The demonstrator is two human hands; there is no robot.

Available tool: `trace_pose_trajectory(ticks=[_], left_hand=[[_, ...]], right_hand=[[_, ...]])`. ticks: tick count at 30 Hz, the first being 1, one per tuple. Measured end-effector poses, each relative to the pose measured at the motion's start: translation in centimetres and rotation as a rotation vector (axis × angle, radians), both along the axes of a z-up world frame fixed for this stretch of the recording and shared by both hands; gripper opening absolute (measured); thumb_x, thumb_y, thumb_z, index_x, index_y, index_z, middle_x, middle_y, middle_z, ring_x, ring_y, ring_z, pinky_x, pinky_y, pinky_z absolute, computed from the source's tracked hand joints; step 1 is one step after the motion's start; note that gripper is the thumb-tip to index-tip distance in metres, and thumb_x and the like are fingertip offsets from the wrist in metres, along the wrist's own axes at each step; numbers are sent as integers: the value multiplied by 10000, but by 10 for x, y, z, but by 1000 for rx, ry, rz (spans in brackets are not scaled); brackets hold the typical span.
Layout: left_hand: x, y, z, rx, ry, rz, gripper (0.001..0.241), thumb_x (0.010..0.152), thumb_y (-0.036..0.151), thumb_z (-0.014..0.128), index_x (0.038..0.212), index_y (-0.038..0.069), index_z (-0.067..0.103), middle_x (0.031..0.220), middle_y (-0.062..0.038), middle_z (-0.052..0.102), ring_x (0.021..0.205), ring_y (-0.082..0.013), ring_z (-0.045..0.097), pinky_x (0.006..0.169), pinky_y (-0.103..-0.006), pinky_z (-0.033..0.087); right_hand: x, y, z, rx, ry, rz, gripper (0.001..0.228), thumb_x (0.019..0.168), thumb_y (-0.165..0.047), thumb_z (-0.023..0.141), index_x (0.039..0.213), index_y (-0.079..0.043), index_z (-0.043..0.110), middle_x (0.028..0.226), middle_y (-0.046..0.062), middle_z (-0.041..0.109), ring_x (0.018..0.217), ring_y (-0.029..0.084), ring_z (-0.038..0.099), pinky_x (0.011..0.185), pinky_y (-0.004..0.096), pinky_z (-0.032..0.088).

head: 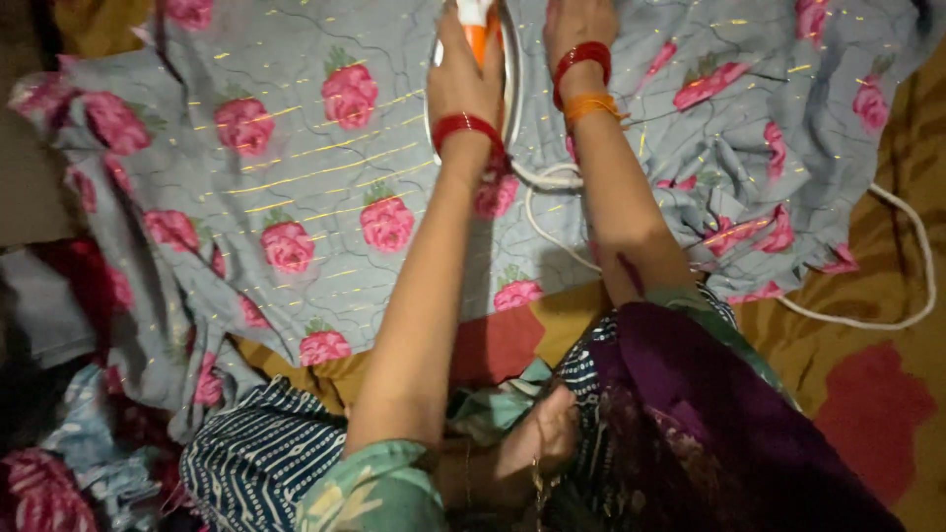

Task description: The recorder is ironing a gray cloth with pink flower patterns while sitting on a bed or floor.

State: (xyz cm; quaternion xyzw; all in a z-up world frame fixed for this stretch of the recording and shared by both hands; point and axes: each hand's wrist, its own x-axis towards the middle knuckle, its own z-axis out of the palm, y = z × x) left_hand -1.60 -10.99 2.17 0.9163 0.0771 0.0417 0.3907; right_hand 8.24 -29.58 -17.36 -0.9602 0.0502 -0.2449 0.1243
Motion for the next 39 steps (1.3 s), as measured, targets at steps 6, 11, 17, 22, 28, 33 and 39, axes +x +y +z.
trace_pose_trajectory(ticks=[6, 11, 17, 22, 28, 33, 39], left_hand=[[-41, 8, -10, 2, 15, -58, 504, 955, 343, 635, 1370, 129, 445, 949, -263, 735, 837, -471, 705, 689, -572, 533], [-32, 5, -15, 39, 8, -75, 418, 1004, 313, 603, 1343, 122, 451, 972, -256, 740, 862, -472, 706, 716, -577, 536], [11, -9, -19, 23, -36, -53, 463, 977, 325, 588, 1348, 97, 430, 924, -274, 727, 819, -493, 688, 685, -592, 522], [47, -19, -50, 63, -7, -29, 424, 1012, 379, 591, 1288, 77, 482, 953, -269, 733, 865, -497, 677, 733, -590, 520], [41, -19, -39, 111, -160, -2, 308, 978, 430, 633, 1067, 139, 587, 958, -249, 737, 868, -471, 696, 744, -546, 558], [-19, -6, -15, -27, -173, -11, 476, 989, 362, 607, 1364, 104, 467, 1039, -278, 719, 879, -494, 683, 692, -588, 520], [-39, -4, 1, 6, -15, -10, 474, 960, 296, 594, 1382, 127, 461, 953, -260, 731, 821, -480, 699, 685, -589, 527]], right_hand=[[-6, 6, 25, -14, -107, 51, 135, 875, -188, 673, 795, -105, 744, 742, 171, 713, 659, 393, 693, 564, 501, 539], [-11, 9, 19, 18, -41, 11, 171, 904, -184, 673, 782, -85, 740, 731, 194, 703, 646, 404, 684, 570, 510, 535], [-3, 3, 9, 34, -29, -61, 246, 911, -246, 664, 737, -86, 735, 697, 205, 697, 613, 412, 681, 545, 519, 535], [-3, 4, 4, 68, 4, -61, 233, 887, -234, 660, 726, -82, 731, 675, 208, 690, 584, 416, 673, 515, 522, 526], [-7, 6, 15, 115, -26, -24, 169, 887, -216, 672, 795, -80, 711, 756, 200, 693, 674, 416, 671, 585, 514, 525], [-19, 18, 59, 231, -111, 91, 81, 1000, -130, 636, 1054, -77, 606, 904, 155, 719, 820, 403, 683, 682, 515, 524], [-21, 13, 45, 193, -121, 94, 63, 966, -119, 651, 1008, -74, 637, 856, 176, 696, 768, 414, 659, 663, 515, 512]])
